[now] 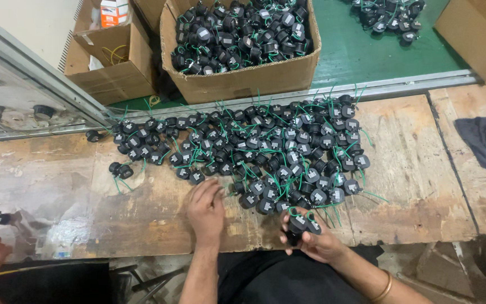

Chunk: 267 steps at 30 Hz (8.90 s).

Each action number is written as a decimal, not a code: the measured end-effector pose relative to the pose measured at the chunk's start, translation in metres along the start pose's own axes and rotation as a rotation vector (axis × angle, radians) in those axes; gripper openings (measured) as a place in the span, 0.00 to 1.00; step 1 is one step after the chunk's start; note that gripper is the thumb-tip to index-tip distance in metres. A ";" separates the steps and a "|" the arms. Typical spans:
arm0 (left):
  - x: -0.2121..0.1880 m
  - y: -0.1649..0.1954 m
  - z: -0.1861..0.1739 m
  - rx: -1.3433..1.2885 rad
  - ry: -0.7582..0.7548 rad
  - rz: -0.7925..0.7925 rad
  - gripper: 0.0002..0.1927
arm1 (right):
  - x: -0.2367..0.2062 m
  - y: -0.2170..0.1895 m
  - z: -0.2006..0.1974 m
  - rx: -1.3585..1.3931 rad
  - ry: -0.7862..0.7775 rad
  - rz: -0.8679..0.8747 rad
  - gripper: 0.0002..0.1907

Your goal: The person picks up black power adapters with green wires one at a time from a wooden workbench, briefly handles each, and places them into a cardboard box on the bench. A coworker at the left of the bench works on separate adapters with a small tool.

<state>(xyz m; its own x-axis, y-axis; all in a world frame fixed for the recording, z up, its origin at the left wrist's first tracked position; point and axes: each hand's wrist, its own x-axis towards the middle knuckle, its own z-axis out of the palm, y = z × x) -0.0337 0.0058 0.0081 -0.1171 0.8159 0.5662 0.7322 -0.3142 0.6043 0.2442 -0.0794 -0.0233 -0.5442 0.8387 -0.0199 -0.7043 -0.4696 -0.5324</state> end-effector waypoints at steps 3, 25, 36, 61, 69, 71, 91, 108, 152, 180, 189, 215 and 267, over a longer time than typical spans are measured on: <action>-0.010 -0.001 -0.007 -0.297 0.103 -0.252 0.10 | 0.002 0.001 0.001 0.053 0.010 -0.030 0.34; -0.036 0.077 -0.020 -0.786 -0.409 0.100 0.12 | 0.006 0.003 0.014 -0.466 0.202 -0.169 0.30; -0.071 0.061 0.005 -0.825 -0.204 -0.207 0.13 | 0.009 -0.007 0.021 -0.877 0.026 -0.218 0.23; 0.013 0.013 -0.006 -0.301 0.108 -0.003 0.09 | 0.005 0.002 0.004 -0.010 0.105 -0.089 0.31; -0.016 0.081 -0.035 -0.799 0.110 0.084 0.05 | 0.004 -0.001 -0.006 0.295 0.054 -0.088 0.34; -0.020 0.099 -0.033 -0.757 0.058 0.251 0.05 | 0.003 -0.003 -0.003 0.259 0.074 -0.099 0.35; -0.040 0.081 -0.012 -0.738 -0.221 0.199 0.17 | 0.004 0.005 0.001 0.175 0.168 -0.135 0.29; -0.065 0.079 0.016 -1.289 -0.436 -0.658 0.15 | 0.009 0.012 0.009 -0.501 0.245 -0.375 0.24; -0.003 0.000 -0.029 -0.063 -0.181 0.008 0.09 | 0.011 -0.002 0.024 -0.169 0.107 -0.048 0.38; 0.018 0.133 -0.031 -0.344 -0.629 0.121 0.08 | 0.002 0.003 0.005 -0.082 0.068 0.046 0.52; -0.004 0.135 -0.015 -0.364 -0.320 0.149 0.11 | 0.001 0.003 0.007 0.024 0.152 0.000 0.50; -0.022 0.103 -0.020 -0.436 -0.187 0.097 0.17 | 0.001 -0.012 0.015 -0.482 0.103 -0.078 0.45; 0.048 -0.060 -0.022 0.186 0.243 -0.139 0.17 | 0.022 -0.031 0.057 -1.348 -0.093 0.170 0.11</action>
<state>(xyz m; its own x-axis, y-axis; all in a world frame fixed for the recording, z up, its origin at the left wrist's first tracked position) -0.0980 0.0529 0.0118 -0.3641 0.6983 0.6163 0.8053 -0.0964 0.5850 0.2279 -0.0621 0.0408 -0.6452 0.7512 -0.1393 0.3331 0.1125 -0.9362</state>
